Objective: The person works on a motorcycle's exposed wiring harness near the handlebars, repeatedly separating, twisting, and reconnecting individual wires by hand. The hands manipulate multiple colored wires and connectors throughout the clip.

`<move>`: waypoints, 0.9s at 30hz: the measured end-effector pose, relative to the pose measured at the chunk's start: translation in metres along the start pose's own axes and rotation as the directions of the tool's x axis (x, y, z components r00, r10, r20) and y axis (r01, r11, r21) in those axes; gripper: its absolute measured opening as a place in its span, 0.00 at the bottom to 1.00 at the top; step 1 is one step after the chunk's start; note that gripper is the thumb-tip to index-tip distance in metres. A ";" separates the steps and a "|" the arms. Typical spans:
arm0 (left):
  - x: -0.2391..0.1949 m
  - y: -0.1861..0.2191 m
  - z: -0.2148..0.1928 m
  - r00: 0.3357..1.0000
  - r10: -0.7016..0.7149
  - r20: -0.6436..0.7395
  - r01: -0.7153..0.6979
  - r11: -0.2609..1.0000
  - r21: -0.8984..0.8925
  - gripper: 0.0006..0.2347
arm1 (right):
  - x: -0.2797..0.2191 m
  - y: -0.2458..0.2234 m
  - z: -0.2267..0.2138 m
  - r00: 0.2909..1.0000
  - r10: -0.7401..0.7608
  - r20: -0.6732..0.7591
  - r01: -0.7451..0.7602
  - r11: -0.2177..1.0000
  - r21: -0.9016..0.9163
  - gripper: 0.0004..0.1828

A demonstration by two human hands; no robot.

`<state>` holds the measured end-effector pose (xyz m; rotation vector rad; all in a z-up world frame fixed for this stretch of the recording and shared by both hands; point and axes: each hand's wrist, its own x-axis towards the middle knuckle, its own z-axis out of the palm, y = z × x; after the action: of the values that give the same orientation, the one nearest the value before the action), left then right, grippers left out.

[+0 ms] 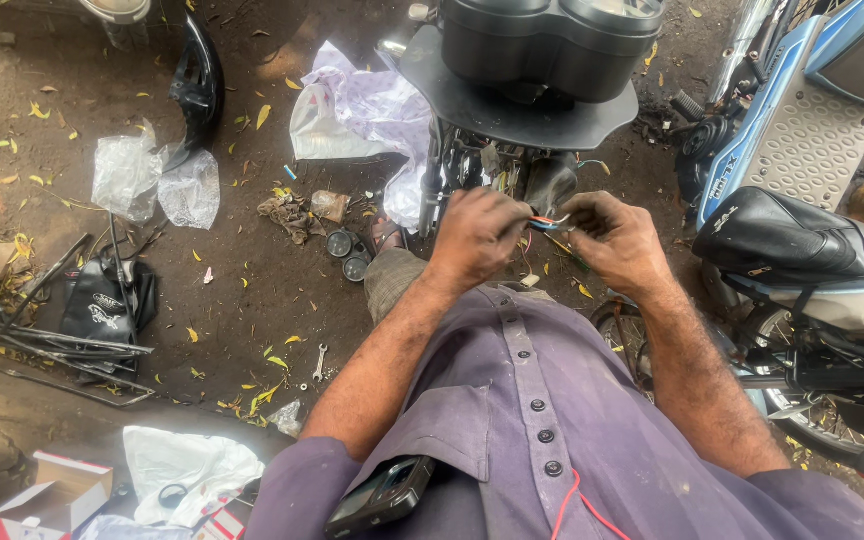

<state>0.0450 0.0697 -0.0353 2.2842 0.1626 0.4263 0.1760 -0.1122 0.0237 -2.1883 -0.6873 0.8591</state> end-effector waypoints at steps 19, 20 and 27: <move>-0.002 0.003 0.000 0.890 -0.448 0.085 0.418 0.725 -0.547 0.06 | 0.000 0.002 0.023 1.000 -0.020 0.018 0.017 0.986 0.164 0.10; -0.002 0.003 -0.002 0.878 -0.468 0.098 0.440 0.713 -0.545 0.06 | -0.001 0.001 0.022 0.997 -0.077 0.023 0.073 0.986 0.152 0.09; 0.003 0.009 -0.008 0.861 -0.474 0.185 0.495 0.692 -0.526 0.06 | -0.002 -0.007 0.029 0.991 0.038 0.131 -0.069 0.968 0.241 0.07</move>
<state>0.0447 0.0698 -0.0226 1.5762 0.5420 0.1207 0.1523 -0.0977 0.0137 -1.9521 -0.5513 1.0588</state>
